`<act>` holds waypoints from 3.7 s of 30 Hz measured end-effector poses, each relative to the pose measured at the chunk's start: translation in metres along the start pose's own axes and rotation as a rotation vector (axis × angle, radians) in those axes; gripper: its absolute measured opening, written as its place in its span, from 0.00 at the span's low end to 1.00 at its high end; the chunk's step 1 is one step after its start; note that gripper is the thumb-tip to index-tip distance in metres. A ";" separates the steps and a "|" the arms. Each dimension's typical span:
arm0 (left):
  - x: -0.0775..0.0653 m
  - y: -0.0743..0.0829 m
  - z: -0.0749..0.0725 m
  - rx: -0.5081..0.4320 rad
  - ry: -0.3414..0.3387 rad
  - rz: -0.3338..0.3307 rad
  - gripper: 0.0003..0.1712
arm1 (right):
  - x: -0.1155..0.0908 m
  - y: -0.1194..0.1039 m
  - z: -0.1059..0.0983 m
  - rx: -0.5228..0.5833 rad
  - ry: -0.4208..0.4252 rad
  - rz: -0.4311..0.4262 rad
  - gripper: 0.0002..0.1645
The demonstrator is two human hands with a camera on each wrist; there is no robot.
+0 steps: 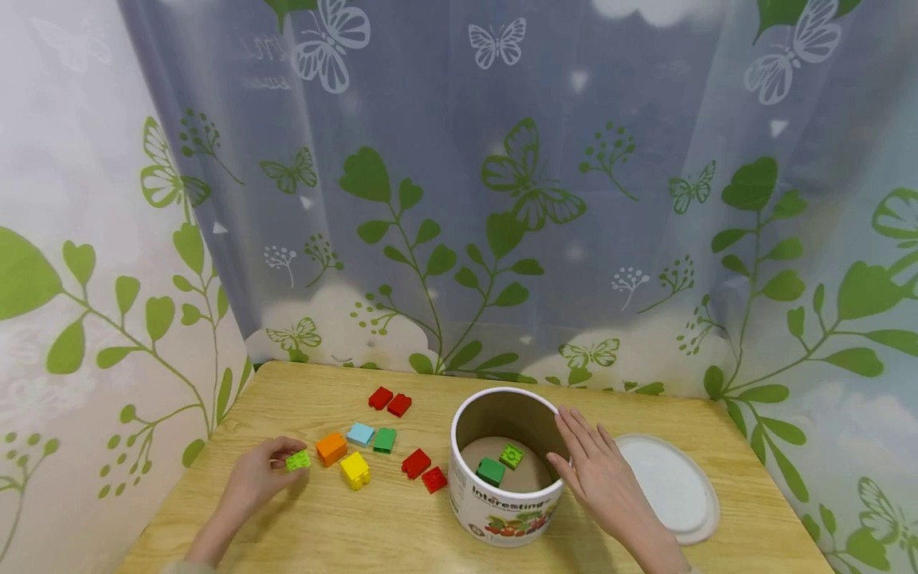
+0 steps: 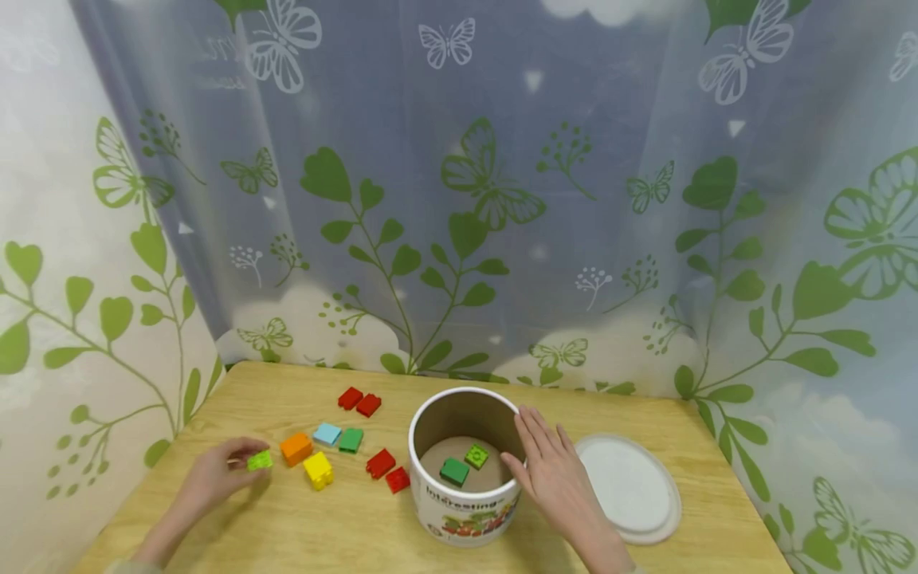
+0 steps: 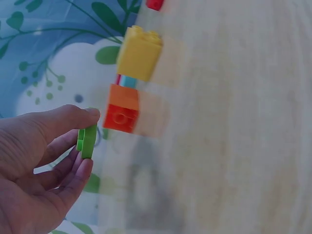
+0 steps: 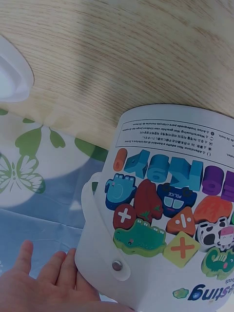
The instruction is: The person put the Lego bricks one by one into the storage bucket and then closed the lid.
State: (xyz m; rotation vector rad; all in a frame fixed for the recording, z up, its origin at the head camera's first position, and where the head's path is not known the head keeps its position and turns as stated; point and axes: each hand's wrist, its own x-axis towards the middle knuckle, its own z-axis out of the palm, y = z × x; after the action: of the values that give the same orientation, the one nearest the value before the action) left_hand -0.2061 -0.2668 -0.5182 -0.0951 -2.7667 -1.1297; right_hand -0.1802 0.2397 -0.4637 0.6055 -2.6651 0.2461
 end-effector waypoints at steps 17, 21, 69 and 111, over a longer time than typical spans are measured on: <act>0.032 0.054 -0.003 0.005 -0.031 0.150 0.18 | 0.000 0.000 -0.001 -0.005 0.003 0.003 0.37; 0.038 0.064 0.003 -0.008 -0.034 0.186 0.18 | 0.000 0.000 -0.001 -0.006 0.005 0.003 0.37; 0.069 0.235 0.109 -0.113 -0.240 0.535 0.16 | -0.001 0.003 0.004 -0.016 0.029 -0.006 0.37; 0.060 0.242 0.127 -0.166 -0.296 0.552 0.14 | 0.000 0.003 0.003 -0.009 0.022 -0.003 0.37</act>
State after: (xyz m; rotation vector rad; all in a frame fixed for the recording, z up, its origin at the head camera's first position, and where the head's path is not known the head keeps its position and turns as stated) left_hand -0.2519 -0.0055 -0.4308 -1.0470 -2.5981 -1.2496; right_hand -0.1826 0.2417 -0.4672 0.6002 -2.6426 0.2393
